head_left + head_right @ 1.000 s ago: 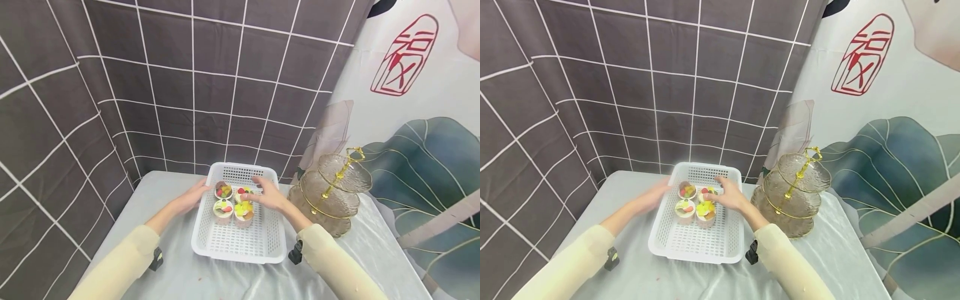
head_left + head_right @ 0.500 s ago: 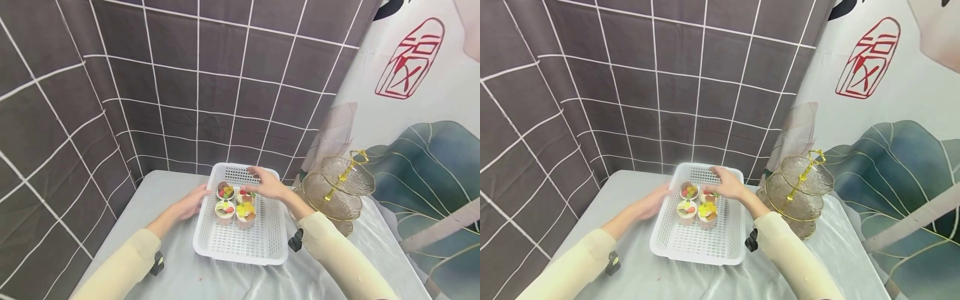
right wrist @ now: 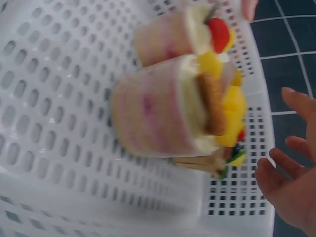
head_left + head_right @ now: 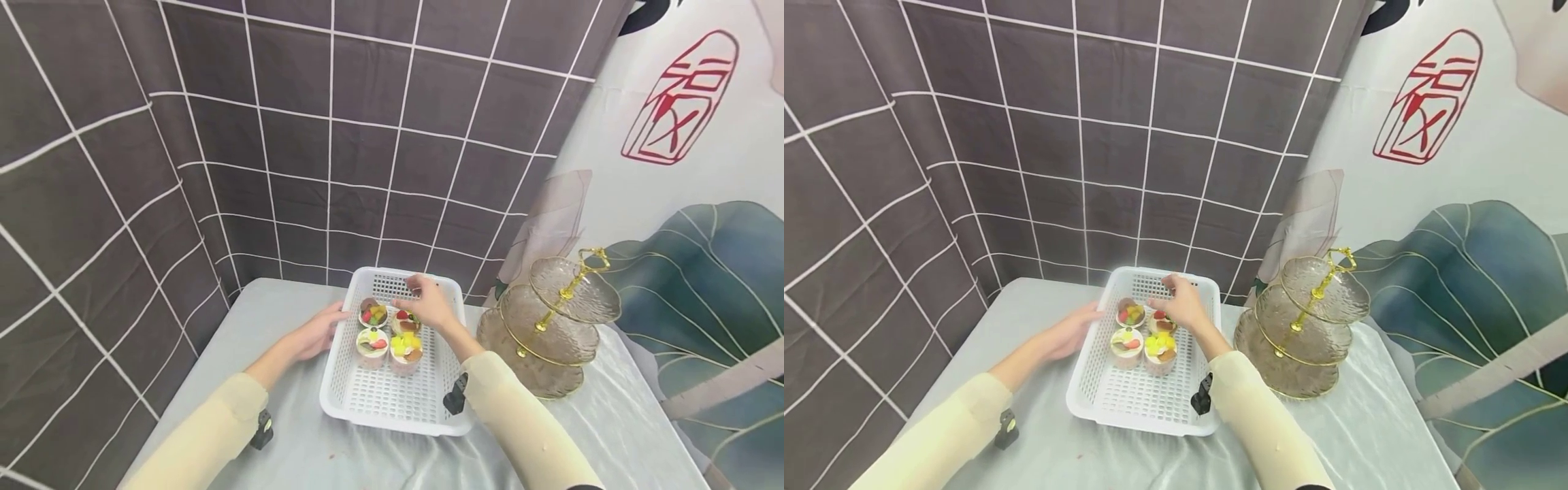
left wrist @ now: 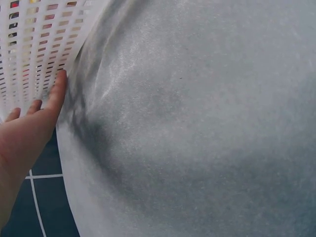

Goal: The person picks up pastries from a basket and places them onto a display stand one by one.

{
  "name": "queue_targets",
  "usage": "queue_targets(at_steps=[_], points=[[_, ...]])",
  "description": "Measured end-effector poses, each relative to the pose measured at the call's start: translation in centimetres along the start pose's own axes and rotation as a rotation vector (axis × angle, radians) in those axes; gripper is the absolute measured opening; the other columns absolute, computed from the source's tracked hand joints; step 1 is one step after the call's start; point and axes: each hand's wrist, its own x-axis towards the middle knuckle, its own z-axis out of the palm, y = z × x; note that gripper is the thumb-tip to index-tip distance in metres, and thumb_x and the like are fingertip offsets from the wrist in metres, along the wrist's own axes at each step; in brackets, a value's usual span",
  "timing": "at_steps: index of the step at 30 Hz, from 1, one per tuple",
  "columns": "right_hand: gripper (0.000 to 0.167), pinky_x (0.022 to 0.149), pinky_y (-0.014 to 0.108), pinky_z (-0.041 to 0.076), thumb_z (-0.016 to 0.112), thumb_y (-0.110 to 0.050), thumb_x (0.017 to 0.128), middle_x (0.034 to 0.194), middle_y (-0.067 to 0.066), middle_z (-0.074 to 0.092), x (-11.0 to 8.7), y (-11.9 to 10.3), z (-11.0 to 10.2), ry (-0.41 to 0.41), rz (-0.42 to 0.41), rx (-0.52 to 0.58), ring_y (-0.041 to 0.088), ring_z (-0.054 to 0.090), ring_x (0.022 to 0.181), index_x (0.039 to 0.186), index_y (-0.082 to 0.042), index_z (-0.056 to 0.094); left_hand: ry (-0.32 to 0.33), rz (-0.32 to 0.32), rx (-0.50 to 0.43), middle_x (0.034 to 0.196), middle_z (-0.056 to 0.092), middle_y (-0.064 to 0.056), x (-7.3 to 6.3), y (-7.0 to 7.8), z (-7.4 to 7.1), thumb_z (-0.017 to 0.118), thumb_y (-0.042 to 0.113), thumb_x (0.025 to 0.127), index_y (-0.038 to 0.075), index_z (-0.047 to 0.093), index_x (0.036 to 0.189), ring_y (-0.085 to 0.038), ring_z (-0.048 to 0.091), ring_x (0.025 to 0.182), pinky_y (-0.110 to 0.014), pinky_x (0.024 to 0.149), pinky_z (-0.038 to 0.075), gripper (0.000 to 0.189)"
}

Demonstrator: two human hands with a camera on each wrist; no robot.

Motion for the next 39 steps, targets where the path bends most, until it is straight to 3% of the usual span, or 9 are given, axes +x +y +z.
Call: queue_targets(at_steps=[6, 10, 19, 26, 30, 39], points=[[0.071, 0.108, 0.057, 0.053, 0.088, -0.029, 0.086, 0.138, 0.026, 0.064, -0.7, 1.3, 0.9, -0.097, 0.060, -0.102, 0.042, 0.062, 0.127, 0.141, 0.003, 0.058, -0.010, 0.017, 0.009, 0.169, 0.031, -0.024, 0.1, -0.1, 0.3, 0.045, 0.025, 0.113, 0.016, 0.018, 0.170, -0.049, 0.040, 0.150, -0.063, 0.112, 0.048, 0.065], [0.075, 0.104, 0.055, 0.056, 0.090, -0.033, 0.084, 0.135, 0.024, 0.065, -1.3, 2.0, 1.4, -0.151, 0.125, -0.118, 0.040, 0.065, 0.121, 0.142, 0.002, 0.057, 0.000, 0.009, 0.010, 0.169, 0.032, -0.023, -0.1, -0.1, 0.4, 0.045, 0.025, 0.112, 0.016, 0.019, 0.170, -0.048, 0.040, 0.150, -0.063, 0.112, 0.048, 0.065], [0.072, 0.101, 0.052, 0.057, 0.092, -0.032, 0.081, 0.121, 0.018, 0.067, -1.5, 2.2, 1.6, -0.189, 0.187, -0.089, 0.033, 0.065, 0.111, 0.134, 0.002, 0.056, 0.011, 0.011, 0.016, 0.169, 0.033, -0.023, -0.3, 0.1, 0.5, 0.044, 0.025, 0.112, 0.016, 0.018, 0.170, -0.047, 0.039, 0.150, -0.062, 0.113, 0.048, 0.064], [0.063, 0.096, 0.047, 0.058, 0.092, -0.025, 0.077, 0.111, 0.015, 0.063, -1.6, 2.0, 1.5, -0.148, 0.244, -0.006, 0.030, 0.064, 0.103, 0.121, -0.001, 0.052, 0.009, 0.013, 0.036, 0.170, 0.030, -0.023, -0.3, -0.1, 0.3, 0.043, 0.026, 0.113, 0.017, 0.016, 0.171, -0.048, 0.038, 0.151, -0.061, 0.112, 0.049, 0.065], [0.059, 0.092, 0.046, 0.059, 0.090, -0.022, 0.078, 0.109, 0.016, 0.064, -1.5, 1.8, 0.9, -0.097, 0.218, 0.020, 0.030, 0.063, 0.100, 0.119, 0.001, 0.055, 0.007, 0.016, 0.035, 0.170, 0.030, -0.024, -0.2, -0.2, 0.4, 0.043, 0.027, 0.113, 0.017, 0.016, 0.171, -0.048, 0.037, 0.151, -0.062, 0.113, 0.048, 0.065], [0.058, 0.080, 0.038, 0.059, 0.084, -0.018, 0.083, 0.108, 0.017, 0.067, -1.2, -0.1, -2.4, -0.046, 0.020, 0.013, 0.026, 0.063, 0.093, 0.129, 0.006, 0.057, 0.010, 0.027, 0.039, 0.169, 0.031, -0.024, 0.0, -0.3, 0.2, 0.043, 0.026, 0.113, 0.016, 0.016, 0.171, -0.048, 0.039, 0.150, -0.061, 0.112, 0.049, 0.065]])
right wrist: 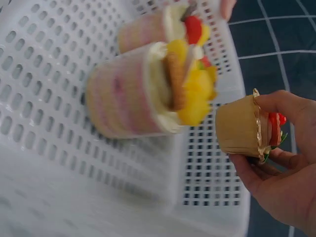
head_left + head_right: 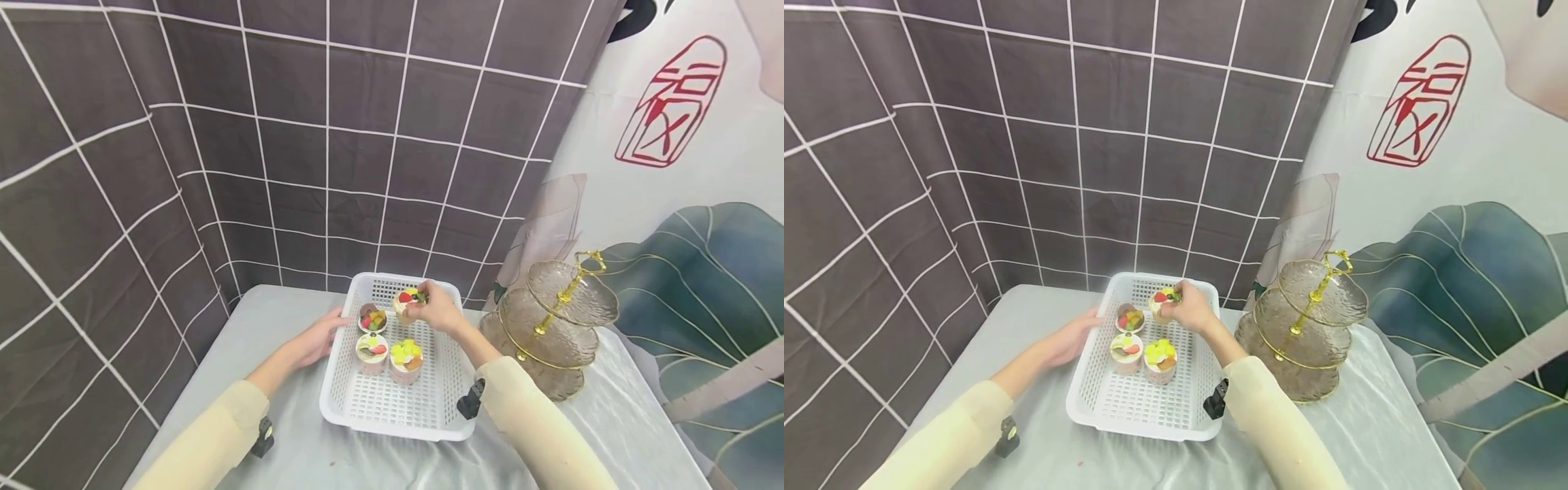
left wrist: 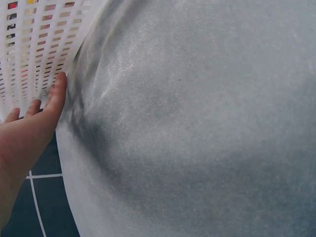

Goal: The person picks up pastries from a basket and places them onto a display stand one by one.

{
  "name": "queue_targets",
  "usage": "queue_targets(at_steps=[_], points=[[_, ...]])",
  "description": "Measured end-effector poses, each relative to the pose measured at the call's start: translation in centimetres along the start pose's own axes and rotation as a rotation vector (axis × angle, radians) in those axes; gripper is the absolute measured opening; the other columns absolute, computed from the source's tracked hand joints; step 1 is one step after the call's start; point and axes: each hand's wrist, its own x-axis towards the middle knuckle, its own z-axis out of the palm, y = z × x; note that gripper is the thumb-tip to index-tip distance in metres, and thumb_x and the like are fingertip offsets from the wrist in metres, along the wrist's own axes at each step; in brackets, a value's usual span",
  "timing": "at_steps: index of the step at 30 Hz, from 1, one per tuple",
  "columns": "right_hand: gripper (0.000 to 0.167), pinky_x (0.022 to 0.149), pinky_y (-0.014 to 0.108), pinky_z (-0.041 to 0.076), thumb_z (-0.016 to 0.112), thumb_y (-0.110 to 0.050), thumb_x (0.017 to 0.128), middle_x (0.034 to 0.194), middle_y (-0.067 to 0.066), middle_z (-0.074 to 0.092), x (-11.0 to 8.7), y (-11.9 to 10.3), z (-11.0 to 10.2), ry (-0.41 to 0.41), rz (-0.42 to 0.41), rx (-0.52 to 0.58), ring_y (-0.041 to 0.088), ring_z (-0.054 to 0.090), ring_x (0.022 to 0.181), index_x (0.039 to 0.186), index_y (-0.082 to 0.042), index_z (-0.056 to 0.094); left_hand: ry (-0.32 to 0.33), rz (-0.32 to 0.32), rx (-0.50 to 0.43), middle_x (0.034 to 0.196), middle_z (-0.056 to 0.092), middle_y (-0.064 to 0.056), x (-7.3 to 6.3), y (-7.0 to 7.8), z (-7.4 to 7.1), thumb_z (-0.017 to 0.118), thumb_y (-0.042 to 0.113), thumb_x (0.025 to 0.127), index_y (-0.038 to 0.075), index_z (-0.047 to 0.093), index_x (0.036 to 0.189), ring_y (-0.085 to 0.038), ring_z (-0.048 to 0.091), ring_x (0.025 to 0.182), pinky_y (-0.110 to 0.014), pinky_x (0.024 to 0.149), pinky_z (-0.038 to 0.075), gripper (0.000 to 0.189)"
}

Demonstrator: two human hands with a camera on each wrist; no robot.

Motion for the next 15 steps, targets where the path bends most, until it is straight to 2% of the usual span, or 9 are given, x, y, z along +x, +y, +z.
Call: queue_targets(at_steps=[6, 15], points=[[0.058, 0.079, 0.038, 0.058, 0.084, -0.024, 0.086, 0.113, 0.015, 0.069, -1.6, -1.8, -2.5, 0.029, -0.028, -0.075, 0.027, 0.064, 0.097, 0.132, 0.002, 0.060, 0.008, -0.005, 0.006, 0.170, 0.031, -0.023, 0.1, 0.0, 0.0, 0.045, 0.028, 0.112, 0.016, 0.016, 0.171, -0.048, 0.038, 0.151, -0.061, 0.113, 0.049, 0.067], [0.057, 0.085, 0.042, 0.061, 0.084, -0.023, 0.086, 0.122, 0.015, 0.069, -4.4, -2.6, -5.3, 0.073, -0.066, -0.067, 0.032, 0.067, 0.110, 0.133, 0.000, 0.061, -0.004, 0.001, 0.013, 0.168, 0.032, -0.025, 0.1, 0.0, 0.1, 0.043, 0.027, 0.113, 0.015, 0.015, 0.171, -0.048, 0.040, 0.150, -0.062, 0.113, 0.049, 0.066]])
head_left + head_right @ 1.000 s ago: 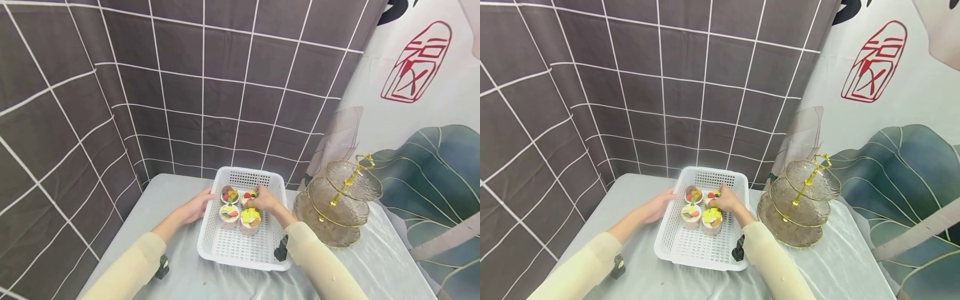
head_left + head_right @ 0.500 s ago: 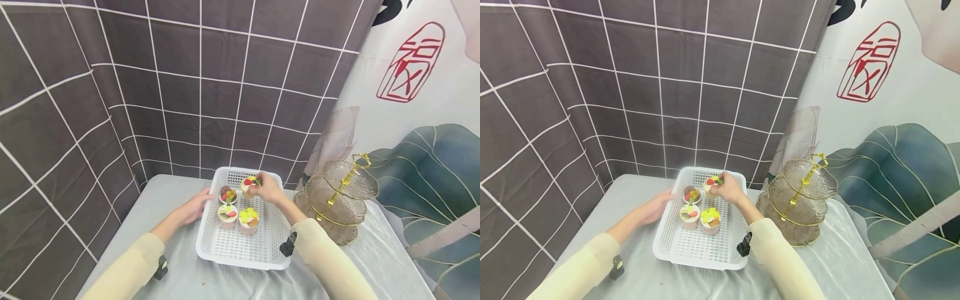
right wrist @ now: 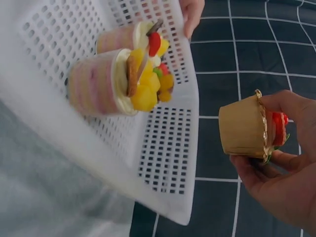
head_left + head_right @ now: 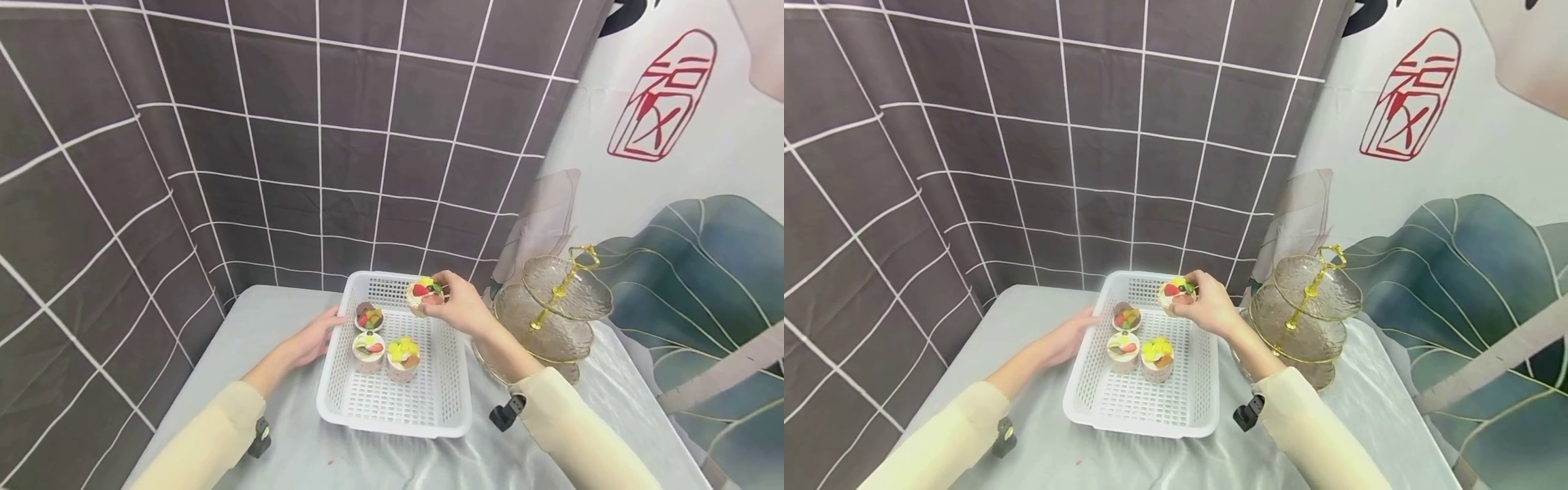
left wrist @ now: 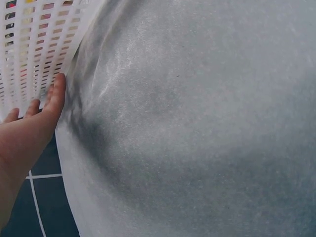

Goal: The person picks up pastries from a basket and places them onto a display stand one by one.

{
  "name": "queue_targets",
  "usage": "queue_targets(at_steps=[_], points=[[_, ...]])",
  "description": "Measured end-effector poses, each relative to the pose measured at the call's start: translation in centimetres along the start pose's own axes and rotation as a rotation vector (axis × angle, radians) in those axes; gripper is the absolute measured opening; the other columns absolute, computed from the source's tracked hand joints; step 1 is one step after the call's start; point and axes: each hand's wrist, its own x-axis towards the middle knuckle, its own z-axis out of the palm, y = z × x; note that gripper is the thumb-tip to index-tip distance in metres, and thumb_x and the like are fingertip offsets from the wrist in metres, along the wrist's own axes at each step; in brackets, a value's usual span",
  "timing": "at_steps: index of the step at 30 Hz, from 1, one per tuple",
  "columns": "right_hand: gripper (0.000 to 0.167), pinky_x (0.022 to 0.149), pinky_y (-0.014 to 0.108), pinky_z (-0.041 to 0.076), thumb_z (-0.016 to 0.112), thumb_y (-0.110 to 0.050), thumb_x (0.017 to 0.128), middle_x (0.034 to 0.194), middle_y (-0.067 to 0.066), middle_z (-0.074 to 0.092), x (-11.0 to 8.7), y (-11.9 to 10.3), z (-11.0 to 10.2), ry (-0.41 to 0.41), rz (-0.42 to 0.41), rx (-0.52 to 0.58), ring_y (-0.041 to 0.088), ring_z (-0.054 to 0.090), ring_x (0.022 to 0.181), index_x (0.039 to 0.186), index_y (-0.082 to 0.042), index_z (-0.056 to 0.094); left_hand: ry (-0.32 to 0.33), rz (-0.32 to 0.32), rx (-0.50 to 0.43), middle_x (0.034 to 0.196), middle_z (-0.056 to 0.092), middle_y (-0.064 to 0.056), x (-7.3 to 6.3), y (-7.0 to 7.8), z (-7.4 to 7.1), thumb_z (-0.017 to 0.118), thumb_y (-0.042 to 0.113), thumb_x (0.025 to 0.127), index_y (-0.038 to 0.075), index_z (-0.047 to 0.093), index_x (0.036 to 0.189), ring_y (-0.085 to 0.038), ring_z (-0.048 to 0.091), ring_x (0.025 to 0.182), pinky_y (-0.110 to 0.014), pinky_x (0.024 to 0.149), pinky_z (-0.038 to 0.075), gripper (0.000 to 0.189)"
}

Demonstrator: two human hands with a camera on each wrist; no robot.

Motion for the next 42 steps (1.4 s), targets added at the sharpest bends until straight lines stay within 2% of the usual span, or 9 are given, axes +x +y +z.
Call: queue_targets(at_steps=[5, 10, 16, 21, 30, 35, 37, 40, 42], points=[[0.056, 0.082, 0.038, 0.059, 0.085, -0.021, 0.086, 0.117, 0.012, 0.070, -1.2, -0.1, -1.4, 0.008, 0.012, 0.015, 0.027, 0.067, 0.103, 0.132, -0.002, 0.061, 0.014, 0.004, 0.002, 0.168, 0.033, -0.024, -0.1, 0.0, -0.1, 0.044, 0.028, 0.113, 0.015, 0.017, 0.170, -0.048, 0.041, 0.149, -0.061, 0.112, 0.049, 0.065], [0.054, 0.092, 0.042, 0.060, 0.086, -0.017, 0.087, 0.117, 0.011, 0.071, -2.8, -0.3, -3.2, 0.001, -0.004, 0.074, 0.026, 0.070, 0.106, 0.131, 0.000, 0.060, 0.011, -0.001, 0.011, 0.169, 0.032, -0.024, -0.4, 0.2, -0.1, 0.044, 0.029, 0.113, 0.014, 0.016, 0.171, -0.048, 0.040, 0.149, -0.060, 0.112, 0.049, 0.066], [0.053, 0.093, 0.049, 0.061, 0.086, -0.019, 0.088, 0.119, 0.013, 0.072, -4.5, -0.5, -5.8, 0.055, -0.067, -0.005, 0.030, 0.073, 0.106, 0.131, 0.000, 0.061, -0.003, 0.000, 0.015, 0.169, 0.030, -0.024, -0.4, 0.3, 0.2, 0.043, 0.029, 0.113, 0.014, 0.015, 0.171, -0.047, 0.039, 0.150, -0.060, 0.114, 0.048, 0.066], [0.056, 0.096, 0.047, 0.059, 0.086, -0.024, 0.090, 0.123, 0.013, 0.070, -5.9, -0.4, -8.3, 0.079, -0.021, -0.003, 0.030, 0.072, 0.110, 0.135, -0.003, 0.060, -0.001, -0.008, 0.007, 0.169, 0.033, -0.022, -0.2, 0.1, 0.1, 0.044, 0.029, 0.113, 0.017, 0.017, 0.171, -0.047, 0.040, 0.150, -0.060, 0.114, 0.048, 0.065], [0.064, 0.080, 0.006, 0.050, 0.084, -0.022, 0.093, 0.130, 0.029, 0.067, -7.3, 0.5, -13.1, 0.191, 0.001, -0.019, 0.046, 0.069, 0.115, 0.143, 0.005, 0.054, 0.016, -0.011, 0.001, 0.169, 0.033, -0.020, 0.1, -0.2, -0.2, 0.045, 0.030, 0.113, 0.017, 0.019, 0.171, -0.045, 0.038, 0.152, -0.060, 0.116, 0.046, 0.065], [0.066, 0.075, 0.002, 0.046, 0.084, -0.030, 0.095, 0.135, 0.032, 0.065, -8.2, 1.3, -15.3, 0.246, 0.062, -0.036, 0.049, 0.068, 0.118, 0.145, 0.001, 0.054, 0.010, -0.008, 0.011, 0.170, 0.032, -0.021, 0.0, -0.1, -0.1, 0.045, 0.030, 0.113, 0.017, 0.017, 0.171, -0.045, 0.037, 0.152, -0.060, 0.116, 0.046, 0.066], [0.065, 0.076, 0.002, 0.047, 0.083, -0.029, 0.095, 0.134, 0.032, 0.065, -8.6, 1.8, -15.9, 0.265, 0.071, -0.034, 0.042, 0.070, 0.116, 0.145, 0.001, 0.054, 0.016, -0.014, 0.008, 0.170, 0.032, -0.020, 0.0, 0.0, -0.1, 0.046, 0.030, 0.113, 0.018, 0.018, 0.171, -0.045, 0.038, 0.152, -0.060, 0.116, 0.046, 0.066], [0.063, 0.077, 0.003, 0.049, 0.083, -0.026, 0.095, 0.132, 0.028, 0.066, -9.2, 2.5, -16.9, 0.289, 0.074, -0.023, 0.013, 0.072, 0.107, 0.145, 0.001, 0.054, 0.016, -0.009, 0.012, 0.169, 0.032, -0.022, 0.0, 0.0, -0.1, 0.046, 0.030, 0.113, 0.016, 0.017, 0.171, -0.046, 0.038, 0.151, -0.060, 0.115, 0.046, 0.066], [0.062, 0.076, 0.004, 0.050, 0.083, -0.024, 0.095, 0.125, 0.014, 0.070, -9.8, 3.1, -17.7, 0.303, 0.075, -0.017, -0.005, 0.067, 0.099, 0.143, 0.002, 0.054, 0.018, -0.011, 0.009, 0.169, 0.033, -0.021, -0.1, 0.0, 0.0, 0.046, 0.029, 0.113, 0.016, 0.018, 0.171, -0.045, 0.038, 0.151, -0.060, 0.115, 0.047, 0.066]])
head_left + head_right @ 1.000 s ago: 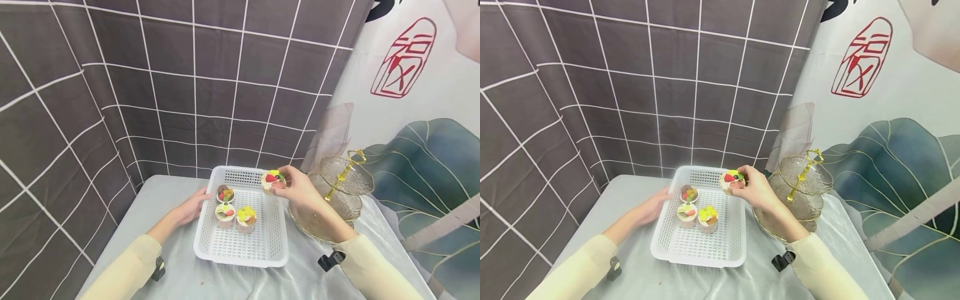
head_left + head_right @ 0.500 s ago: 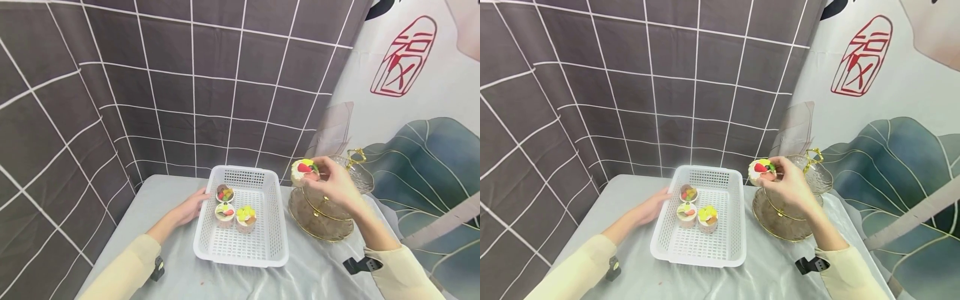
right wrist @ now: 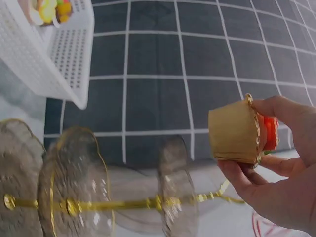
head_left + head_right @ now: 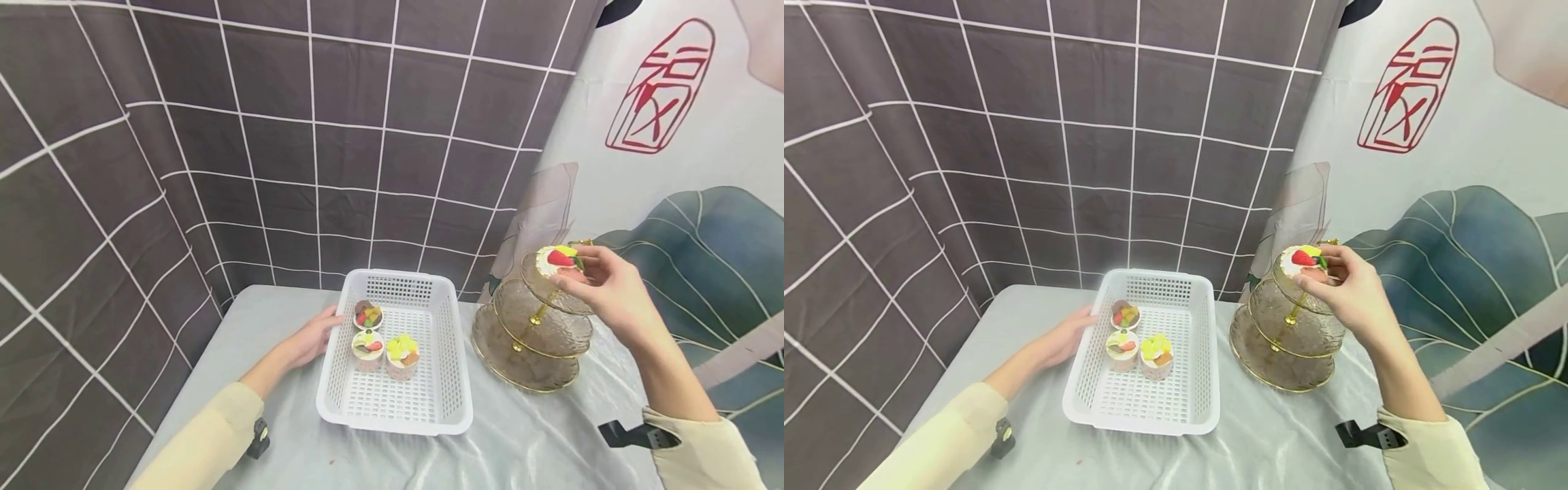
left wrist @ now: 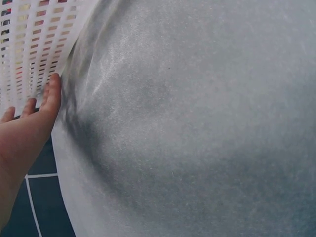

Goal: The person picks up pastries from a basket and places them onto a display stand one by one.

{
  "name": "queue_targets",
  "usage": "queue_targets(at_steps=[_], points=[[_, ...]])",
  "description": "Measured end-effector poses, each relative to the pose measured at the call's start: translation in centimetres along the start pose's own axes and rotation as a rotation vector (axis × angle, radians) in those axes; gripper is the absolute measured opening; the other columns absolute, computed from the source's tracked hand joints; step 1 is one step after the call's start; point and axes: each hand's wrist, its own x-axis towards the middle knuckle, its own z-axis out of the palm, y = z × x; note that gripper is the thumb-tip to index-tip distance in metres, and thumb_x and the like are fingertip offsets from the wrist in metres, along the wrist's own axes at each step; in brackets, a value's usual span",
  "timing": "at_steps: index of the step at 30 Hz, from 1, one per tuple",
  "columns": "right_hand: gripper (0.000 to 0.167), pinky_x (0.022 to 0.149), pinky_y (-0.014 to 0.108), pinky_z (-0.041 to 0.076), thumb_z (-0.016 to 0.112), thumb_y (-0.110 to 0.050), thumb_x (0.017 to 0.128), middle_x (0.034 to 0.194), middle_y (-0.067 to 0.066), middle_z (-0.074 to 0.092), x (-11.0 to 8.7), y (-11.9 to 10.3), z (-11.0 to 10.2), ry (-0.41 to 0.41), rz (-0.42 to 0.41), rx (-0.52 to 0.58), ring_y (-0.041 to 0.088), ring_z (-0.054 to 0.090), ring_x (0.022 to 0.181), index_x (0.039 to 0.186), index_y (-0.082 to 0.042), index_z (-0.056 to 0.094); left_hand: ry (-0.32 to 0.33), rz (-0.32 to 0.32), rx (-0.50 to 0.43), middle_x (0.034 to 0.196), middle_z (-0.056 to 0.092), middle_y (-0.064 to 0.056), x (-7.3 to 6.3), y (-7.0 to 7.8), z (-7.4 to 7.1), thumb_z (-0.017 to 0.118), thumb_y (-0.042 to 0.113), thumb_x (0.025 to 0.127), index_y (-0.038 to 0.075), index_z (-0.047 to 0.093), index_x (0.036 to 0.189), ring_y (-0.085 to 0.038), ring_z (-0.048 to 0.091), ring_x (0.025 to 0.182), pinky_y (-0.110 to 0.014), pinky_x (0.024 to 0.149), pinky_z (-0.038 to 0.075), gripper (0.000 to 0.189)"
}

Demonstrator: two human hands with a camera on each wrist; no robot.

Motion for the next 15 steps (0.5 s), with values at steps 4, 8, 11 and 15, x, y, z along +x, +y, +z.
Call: queue_targets(at_steps=[4, 8, 11, 15], points=[[0.058, 0.072, 0.007, 0.052, 0.082, -0.021, 0.096, 0.110, -0.018, 0.066, -0.3, 1.1, -2.0, -0.009, 0.014, 0.009, -0.013, 0.062, 0.092, 0.140, 0.003, 0.054, -0.003, 0.001, -0.005, 0.169, 0.034, -0.022, 0.0, 0.0, 0.0, 0.046, 0.029, 0.112, 0.015, 0.018, 0.170, -0.046, 0.039, 0.151, -0.061, 0.115, 0.047, 0.066], [0.059, 0.070, 0.008, 0.051, 0.080, -0.024, 0.098, 0.102, -0.030, 0.061, -0.5, 2.2, -3.8, -0.061, 0.066, -0.027, -0.013, 0.060, 0.092, 0.141, 0.004, 0.052, -0.009, 0.003, -0.007, 0.169, 0.033, -0.022, 0.2, -0.1, -0.2, 0.046, 0.029, 0.113, 0.016, 0.018, 0.171, -0.046, 0.038, 0.151, -0.061, 0.116, 0.046, 0.066], [0.062, 0.069, 0.010, 0.050, 0.078, -0.030, 0.099, 0.108, -0.015, 0.066, -0.6, 2.9, -4.8, -0.111, 0.111, -0.085, -0.012, 0.057, 0.091, 0.143, 0.005, 0.051, -0.012, 0.003, -0.006, 0.169, 0.033, -0.021, 0.2, -0.2, -0.2, 0.046, 0.030, 0.113, 0.017, 0.018, 0.171, -0.045, 0.038, 0.152, -0.060, 0.116, 0.045, 0.065], [0.069, 0.070, 0.018, 0.050, 0.074, -0.040, 0.101, 0.126, 0.024, 0.066, -0.4, 4.1, -5.4, -0.161, 0.163, -0.149, 0.006, 0.059, 0.100, 0.145, 0.007, 0.049, -0.014, 0.001, -0.003, 0.169, 0.033, -0.020, 0.0, -0.1, -0.2, 0.046, 0.031, 0.113, 0.018, 0.019, 0.171, -0.045, 0.038, 0.152, -0.060, 0.117, 0.045, 0.065]])
